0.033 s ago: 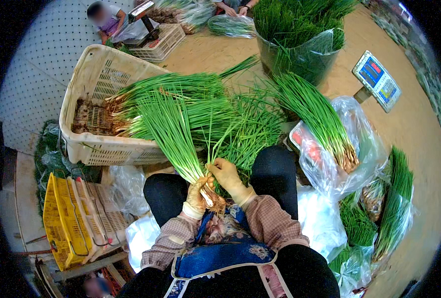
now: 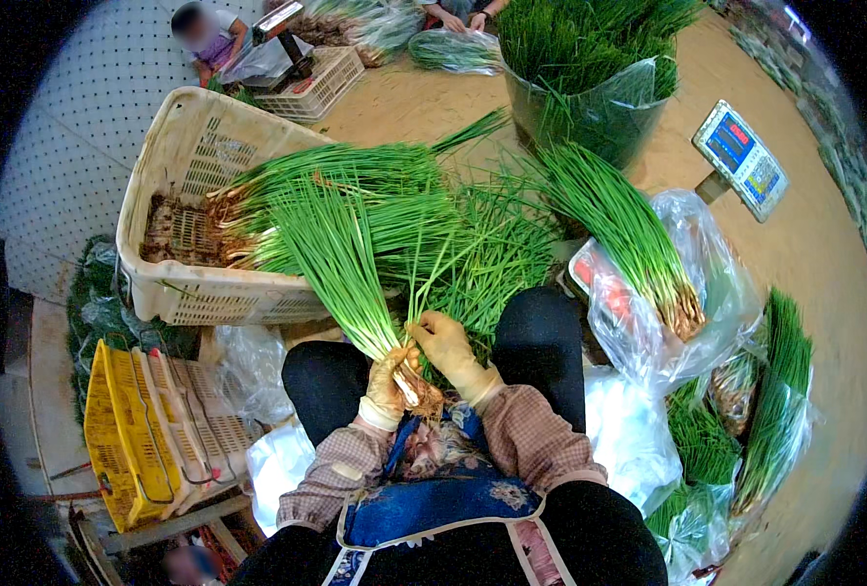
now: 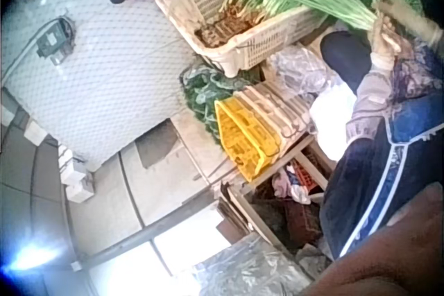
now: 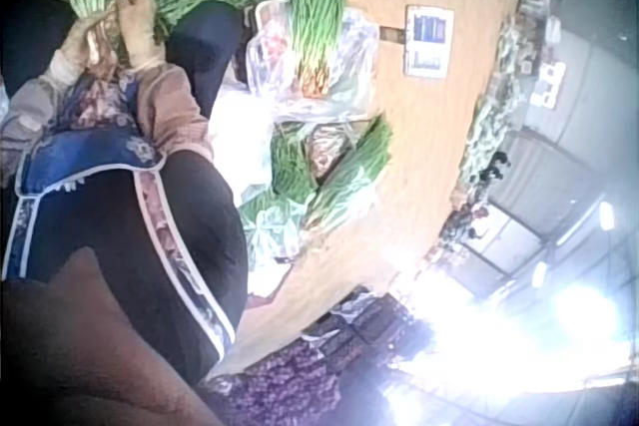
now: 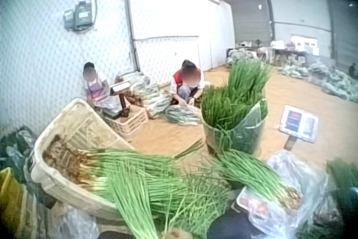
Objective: The person sits on the floor and sorts green onions by hand, aligning the roots and trimming stray stalks. They place the prepared bundles into a plastic bag and set them on a digital scale.
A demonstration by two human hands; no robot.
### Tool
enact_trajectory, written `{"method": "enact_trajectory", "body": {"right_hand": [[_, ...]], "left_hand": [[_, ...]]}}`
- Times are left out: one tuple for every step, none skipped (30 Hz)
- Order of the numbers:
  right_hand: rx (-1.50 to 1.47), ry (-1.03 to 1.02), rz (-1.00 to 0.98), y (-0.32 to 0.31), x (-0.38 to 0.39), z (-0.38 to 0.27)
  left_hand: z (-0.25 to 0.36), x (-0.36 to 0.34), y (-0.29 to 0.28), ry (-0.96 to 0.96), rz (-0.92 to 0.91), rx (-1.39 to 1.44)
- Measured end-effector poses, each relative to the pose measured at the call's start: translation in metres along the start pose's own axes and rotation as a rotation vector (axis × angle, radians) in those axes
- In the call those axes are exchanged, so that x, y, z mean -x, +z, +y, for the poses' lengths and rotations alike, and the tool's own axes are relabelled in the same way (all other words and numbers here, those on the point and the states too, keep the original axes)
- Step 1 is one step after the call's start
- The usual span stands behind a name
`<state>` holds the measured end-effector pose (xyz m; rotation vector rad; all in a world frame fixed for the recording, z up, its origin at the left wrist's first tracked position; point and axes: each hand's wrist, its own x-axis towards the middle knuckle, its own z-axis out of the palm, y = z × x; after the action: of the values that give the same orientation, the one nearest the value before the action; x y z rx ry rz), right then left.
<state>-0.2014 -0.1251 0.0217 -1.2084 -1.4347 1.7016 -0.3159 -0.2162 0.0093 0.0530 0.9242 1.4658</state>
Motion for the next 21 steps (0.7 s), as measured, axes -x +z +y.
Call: {"method": "enact_trajectory", "body": {"right_hand": [[0.143, 0.000, -0.003, -0.004, 0.001, -0.002], [-0.021, 0.036, -0.008, -0.004, 0.000, 0.000], [-0.186, 0.072, -0.010, -0.004, 0.000, -0.001], [-0.351, 0.107, -0.012, -0.003, 0.000, -0.002], [-0.467, 0.196, -0.039, -0.004, 0.000, -0.003], [-0.575, 0.221, -0.042, -0.005, 0.003, -0.009], [-0.683, 0.247, -0.045, -0.007, 0.006, -0.016], [-0.791, 0.273, -0.047, -0.009, 0.006, -0.018], [-0.829, 0.223, -0.013, -0.019, -0.002, -0.019], [-0.843, 0.236, -0.055, -0.029, -0.015, -0.012], [-0.829, 0.250, -0.039, -0.035, -0.023, -0.003], [-0.813, 0.269, -0.031, -0.033, -0.024, -0.009], [-0.740, 0.287, -0.009, -0.030, -0.020, -0.014], [-0.665, 0.304, 0.013, -0.025, -0.011, -0.018], [-0.588, 0.314, 0.034, -0.022, -0.004, -0.025], [-0.534, 0.323, -0.006, -0.018, -0.004, -0.013], [-0.457, 0.248, -0.080, -0.015, 0.001, -0.011], [-0.381, 0.175, -0.157, -0.012, 0.005, -0.014], [-0.456, 0.228, -0.323, -0.012, 0.009, -0.024], [-0.417, 0.280, -0.337, -0.008, 0.015, -0.034], [-0.398, 0.252, -0.338, -0.006, 0.017, -0.034]], "left_hand": [[0.000, 0.000, 0.001, 0.021, 0.013, -0.013], [0.000, 0.001, 0.003, 0.019, -0.015, -0.003], [0.002, 0.003, 0.008, 0.015, -0.044, 0.005], [0.004, 0.004, 0.010, 0.012, -0.074, 0.013], [0.004, 0.003, 0.010, -0.009, -0.106, 0.055], [0.005, 0.004, 0.008, -0.028, -0.135, 0.099], [0.006, 0.005, 0.005, -0.046, -0.163, 0.143], [0.008, 0.007, 0.002, -0.073, -0.185, 0.189], [0.011, 0.009, 0.004, -0.104, -0.215, 0.233], [0.013, 0.010, 0.004, -0.136, -0.243, 0.276], [0.014, 0.009, 0.004, -0.166, -0.312, 0.282], [0.017, 0.010, 0.005, -0.177, -0.316, 0.261], [0.020, 0.011, 0.006, -0.189, -0.321, 0.240], [0.021, 0.012, 0.006, -0.200, -0.326, 0.218], [0.020, 0.011, 0.008, -0.209, -0.295, 0.212], [0.019, 0.010, 0.011, -0.218, -0.264, 0.207], [0.016, 0.010, 0.013, -0.164, -0.232, 0.087], [0.015, 0.010, 0.014, -0.108, -0.194, -0.034], [0.013, 0.014, 0.013, -0.067, -0.161, -0.094], [0.009, 0.013, 0.007, -0.071, -0.159, -0.074], [0.007, 0.009, 0.003, -0.060, -0.160, -0.083]]}}
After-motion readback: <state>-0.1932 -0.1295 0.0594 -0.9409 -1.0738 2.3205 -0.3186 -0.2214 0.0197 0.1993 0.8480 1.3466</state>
